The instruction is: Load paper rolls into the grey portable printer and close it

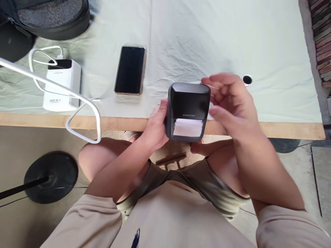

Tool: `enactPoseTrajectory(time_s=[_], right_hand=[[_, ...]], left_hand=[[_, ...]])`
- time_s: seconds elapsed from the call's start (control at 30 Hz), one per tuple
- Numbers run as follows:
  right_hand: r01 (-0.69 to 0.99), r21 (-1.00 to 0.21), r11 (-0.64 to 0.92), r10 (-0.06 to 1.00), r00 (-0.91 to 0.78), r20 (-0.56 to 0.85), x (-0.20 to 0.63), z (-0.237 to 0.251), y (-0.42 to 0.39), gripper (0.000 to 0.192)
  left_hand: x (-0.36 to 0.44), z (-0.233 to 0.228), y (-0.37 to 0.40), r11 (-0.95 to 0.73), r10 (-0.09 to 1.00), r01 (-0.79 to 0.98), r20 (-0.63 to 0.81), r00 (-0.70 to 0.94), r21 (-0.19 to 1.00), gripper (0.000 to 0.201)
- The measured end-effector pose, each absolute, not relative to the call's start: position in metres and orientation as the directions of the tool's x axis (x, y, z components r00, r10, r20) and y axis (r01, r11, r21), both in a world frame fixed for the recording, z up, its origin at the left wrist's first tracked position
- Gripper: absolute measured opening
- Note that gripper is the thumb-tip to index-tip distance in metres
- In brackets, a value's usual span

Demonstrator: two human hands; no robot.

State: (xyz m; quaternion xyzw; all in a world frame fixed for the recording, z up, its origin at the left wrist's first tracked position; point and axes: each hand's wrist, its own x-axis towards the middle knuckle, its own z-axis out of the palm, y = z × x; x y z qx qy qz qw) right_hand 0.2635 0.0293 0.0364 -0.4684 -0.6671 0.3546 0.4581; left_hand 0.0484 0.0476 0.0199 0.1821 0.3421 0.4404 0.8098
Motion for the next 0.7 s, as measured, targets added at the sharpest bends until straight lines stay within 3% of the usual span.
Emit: enactPoseTrajectory(time_s=[0.17,0.27,0.37,0.47,0.53,0.63,0.7], right_hand=[[0.443,-0.82,0.364,0.929,-0.232,0.288,0.259,0.05,0.021,0.062],[0.481,-0.78,0.401,0.906,-0.083,0.415,0.256,0.05,0.026,0.046],[0.447,-0.766,0.463,0.795,0.174,0.582,0.249,0.053,0.036,0.022],[0.409,-0.803,0.433,0.764,0.306,0.568,0.241,0.064,0.039,0.03],[0.489,-0.801,0.345,0.837,0.225,0.498,0.24,0.072,0.037,0.025],[0.734,-0.632,0.249,0.947,-0.047,0.318,0.245,0.076,0.037,0.006],[0.835,-0.503,0.222,0.973,-0.158,0.168,0.249,0.075,0.04,0.019]], left_hand=[[0.049,0.021,0.049,0.517,0.856,-0.596,-0.394,0.336,0.614,0.023],[0.05,0.023,0.051,0.579,0.814,-0.55,-0.455,0.36,0.602,0.026],[0.049,0.025,0.053,0.62,0.784,-0.531,-0.455,0.422,0.578,0.037],[0.047,0.025,0.053,0.601,0.792,-0.532,-0.355,0.497,0.596,0.035],[0.046,0.023,0.052,0.563,0.81,-0.532,-0.297,0.505,0.632,0.032],[0.044,0.018,0.05,0.509,0.834,-0.517,-0.246,0.493,0.688,0.036],[0.043,0.015,0.048,0.496,0.836,-0.486,-0.242,0.493,0.72,0.043]])
